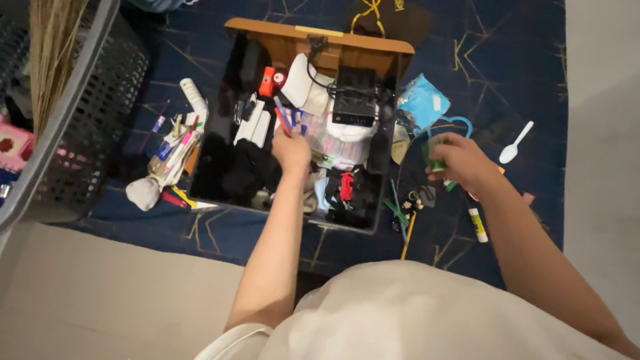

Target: The person sorts through various items in and around a wooden drawer on a bed, including papers, packets, a remote, and small tools, by picking them up, moving them, and placing some back into the drawer.

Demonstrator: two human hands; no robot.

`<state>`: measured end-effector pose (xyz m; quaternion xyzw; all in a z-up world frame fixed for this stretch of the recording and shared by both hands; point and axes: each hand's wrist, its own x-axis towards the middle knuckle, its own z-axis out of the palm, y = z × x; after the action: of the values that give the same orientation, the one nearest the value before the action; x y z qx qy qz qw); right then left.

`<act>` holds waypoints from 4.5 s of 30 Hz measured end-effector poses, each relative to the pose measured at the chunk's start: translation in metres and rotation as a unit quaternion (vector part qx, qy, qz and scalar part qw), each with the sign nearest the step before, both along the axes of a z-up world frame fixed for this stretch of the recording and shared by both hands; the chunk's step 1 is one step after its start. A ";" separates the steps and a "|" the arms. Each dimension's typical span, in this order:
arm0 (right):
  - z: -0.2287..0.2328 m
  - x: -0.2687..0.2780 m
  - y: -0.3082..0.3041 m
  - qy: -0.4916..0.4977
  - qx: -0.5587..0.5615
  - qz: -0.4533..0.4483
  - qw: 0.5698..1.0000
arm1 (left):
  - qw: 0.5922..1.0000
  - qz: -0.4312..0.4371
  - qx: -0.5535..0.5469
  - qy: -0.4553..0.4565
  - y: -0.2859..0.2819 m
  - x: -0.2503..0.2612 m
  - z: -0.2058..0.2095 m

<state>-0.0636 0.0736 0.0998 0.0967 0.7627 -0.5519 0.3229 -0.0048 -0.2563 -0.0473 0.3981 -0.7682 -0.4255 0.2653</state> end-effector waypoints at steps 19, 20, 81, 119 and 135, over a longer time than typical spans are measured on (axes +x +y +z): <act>-0.072 -0.057 0.062 -0.068 -0.032 -0.183 0.980 | 0.940 -0.257 -0.143 0.174 0.147 -0.080 0.074; -0.070 -0.063 0.061 -0.041 0.044 -0.156 0.986 | 0.930 -0.302 -0.145 0.154 0.148 -0.077 0.087; -0.181 -0.120 0.121 0.219 0.369 0.084 0.899 | 0.962 -0.271 0.009 0.029 0.185 -0.226 0.012; -0.163 -0.049 0.014 0.540 0.051 0.255 0.800 | 0.955 -0.255 -0.152 -0.011 0.108 -0.097 0.058; -0.042 -0.037 0.068 0.067 -0.180 0.120 0.974 | 0.866 -0.491 0.087 0.037 0.196 -0.023 0.122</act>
<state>-0.1003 0.1417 0.0575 -0.0923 0.6768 -0.6425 0.3474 -0.0281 -0.0606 0.0752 -0.0253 -0.8139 -0.5802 0.0145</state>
